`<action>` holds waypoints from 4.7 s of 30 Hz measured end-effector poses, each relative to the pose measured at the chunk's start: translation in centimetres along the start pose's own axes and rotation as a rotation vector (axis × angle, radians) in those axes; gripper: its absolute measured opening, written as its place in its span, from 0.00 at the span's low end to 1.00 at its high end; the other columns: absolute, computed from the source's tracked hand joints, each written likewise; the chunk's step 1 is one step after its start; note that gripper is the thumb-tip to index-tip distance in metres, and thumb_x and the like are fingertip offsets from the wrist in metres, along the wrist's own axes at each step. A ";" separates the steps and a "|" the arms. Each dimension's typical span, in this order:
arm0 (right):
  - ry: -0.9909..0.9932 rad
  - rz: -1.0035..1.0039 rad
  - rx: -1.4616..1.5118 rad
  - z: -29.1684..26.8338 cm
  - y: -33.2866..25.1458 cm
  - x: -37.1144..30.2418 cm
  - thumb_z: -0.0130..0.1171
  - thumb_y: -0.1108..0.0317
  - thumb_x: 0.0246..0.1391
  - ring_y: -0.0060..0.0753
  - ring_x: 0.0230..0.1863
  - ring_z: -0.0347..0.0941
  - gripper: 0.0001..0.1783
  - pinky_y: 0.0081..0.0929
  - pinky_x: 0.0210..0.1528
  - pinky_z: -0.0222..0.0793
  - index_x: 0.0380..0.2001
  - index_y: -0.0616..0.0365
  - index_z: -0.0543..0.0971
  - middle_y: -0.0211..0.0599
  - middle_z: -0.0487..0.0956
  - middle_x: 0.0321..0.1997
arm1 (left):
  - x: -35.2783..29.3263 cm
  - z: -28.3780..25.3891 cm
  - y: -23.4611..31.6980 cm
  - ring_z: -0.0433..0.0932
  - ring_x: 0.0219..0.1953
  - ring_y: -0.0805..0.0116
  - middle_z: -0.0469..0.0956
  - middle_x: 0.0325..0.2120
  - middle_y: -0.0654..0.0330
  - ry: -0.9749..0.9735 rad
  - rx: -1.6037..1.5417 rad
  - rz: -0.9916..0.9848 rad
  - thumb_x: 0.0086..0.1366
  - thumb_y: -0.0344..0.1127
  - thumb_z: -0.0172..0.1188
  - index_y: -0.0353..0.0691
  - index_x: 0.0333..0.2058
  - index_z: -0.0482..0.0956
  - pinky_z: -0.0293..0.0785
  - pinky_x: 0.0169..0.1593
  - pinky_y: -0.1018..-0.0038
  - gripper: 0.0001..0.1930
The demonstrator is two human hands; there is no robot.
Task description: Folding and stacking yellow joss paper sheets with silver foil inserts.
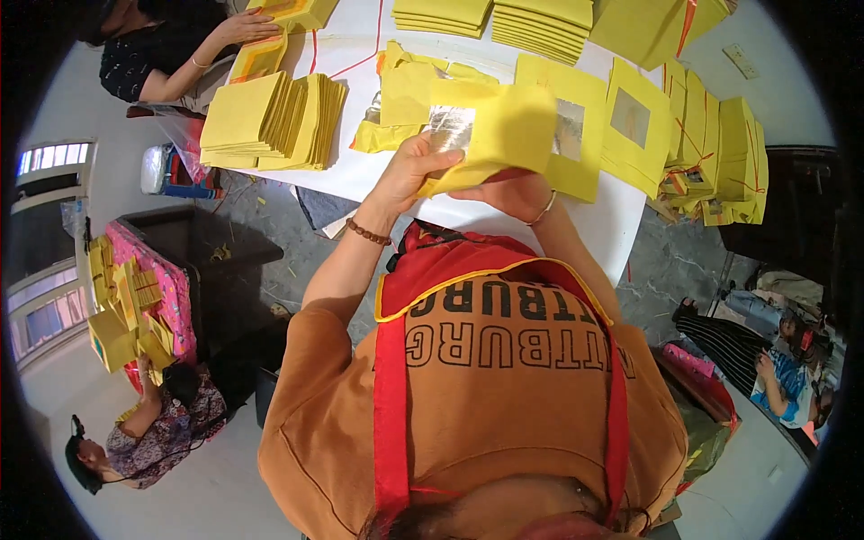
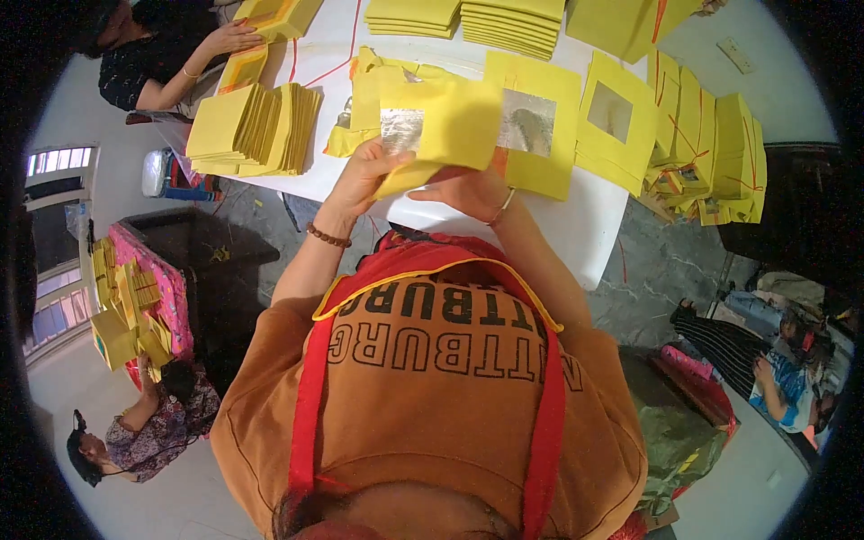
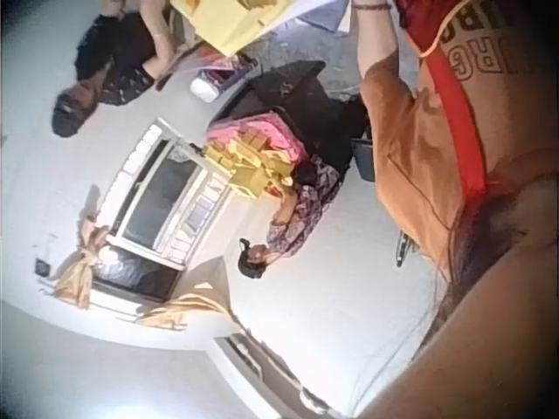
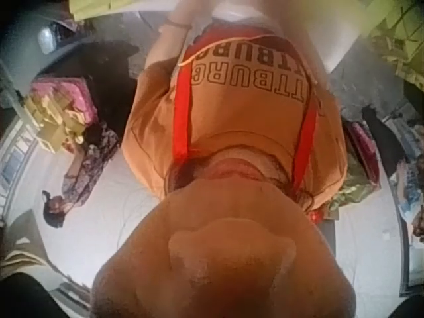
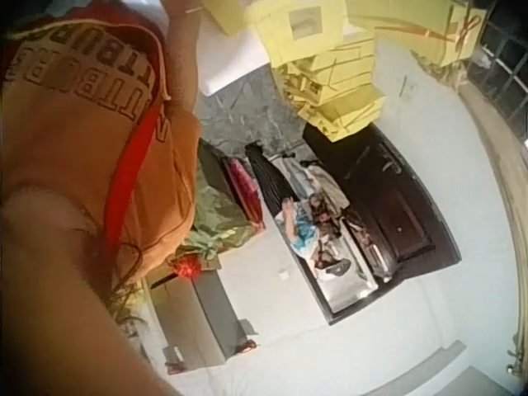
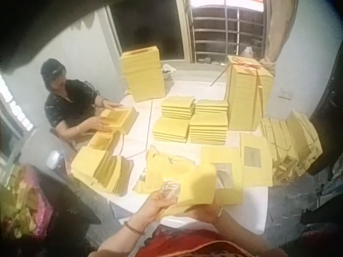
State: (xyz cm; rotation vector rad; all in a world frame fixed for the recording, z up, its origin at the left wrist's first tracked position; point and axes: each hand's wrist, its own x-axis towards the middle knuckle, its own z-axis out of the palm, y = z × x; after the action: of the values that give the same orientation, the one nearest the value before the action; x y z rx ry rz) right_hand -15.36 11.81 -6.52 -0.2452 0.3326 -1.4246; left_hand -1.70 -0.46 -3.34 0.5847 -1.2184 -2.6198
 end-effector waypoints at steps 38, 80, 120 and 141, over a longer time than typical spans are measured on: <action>0.429 -0.696 -2.514 -7.6 -8.2 11.9 0.54 0.68 0.42 0.37 0.45 0.66 0.12 0.36 0.37 0.65 0.35 0.49 0.74 0.36 0.72 0.42 | -3.8 -9.2 -6.7 0.72 0.31 0.57 0.72 0.28 0.51 0.934 1.139 0.423 0.52 0.24 0.50 0.39 0.42 0.72 0.68 0.36 0.69 0.16; 1.163 -0.601 -0.624 -8.0 -3.9 -12.2 0.45 0.60 0.56 0.25 0.50 0.62 0.24 0.21 0.51 0.57 0.52 0.63 0.63 0.38 0.66 0.52 | 7.3 3.3 -6.6 0.68 0.39 0.70 0.71 0.39 0.55 0.275 0.642 0.099 0.57 0.37 0.52 0.32 0.48 0.64 0.63 0.42 0.79 0.22; 0.623 -0.480 -2.143 -7.2 -4.9 -12.3 0.61 0.60 0.39 0.43 0.57 0.55 0.21 0.35 0.56 0.54 0.41 0.47 0.74 0.35 0.65 0.49 | 9.2 3.8 -4.2 0.71 0.29 0.58 0.72 0.24 0.56 -0.463 1.558 0.506 0.55 0.35 0.50 0.38 0.27 0.74 0.68 0.32 0.68 0.07; 0.643 -0.533 -1.240 -9.6 -5.5 -12.7 0.61 0.72 0.39 0.32 0.57 0.57 0.23 0.24 0.54 0.57 0.43 0.56 0.71 0.38 0.68 0.50 | 9.8 2.8 -4.0 0.63 0.16 0.77 0.68 0.13 0.62 -0.297 1.233 0.114 0.55 0.37 0.52 0.35 0.27 0.75 0.61 0.21 0.79 0.11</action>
State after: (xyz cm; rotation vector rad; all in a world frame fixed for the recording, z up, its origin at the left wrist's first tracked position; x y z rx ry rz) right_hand -25.42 23.95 -12.48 -0.9251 1.7877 -1.6170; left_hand -11.86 0.77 -7.38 0.2268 -2.7966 -1.6073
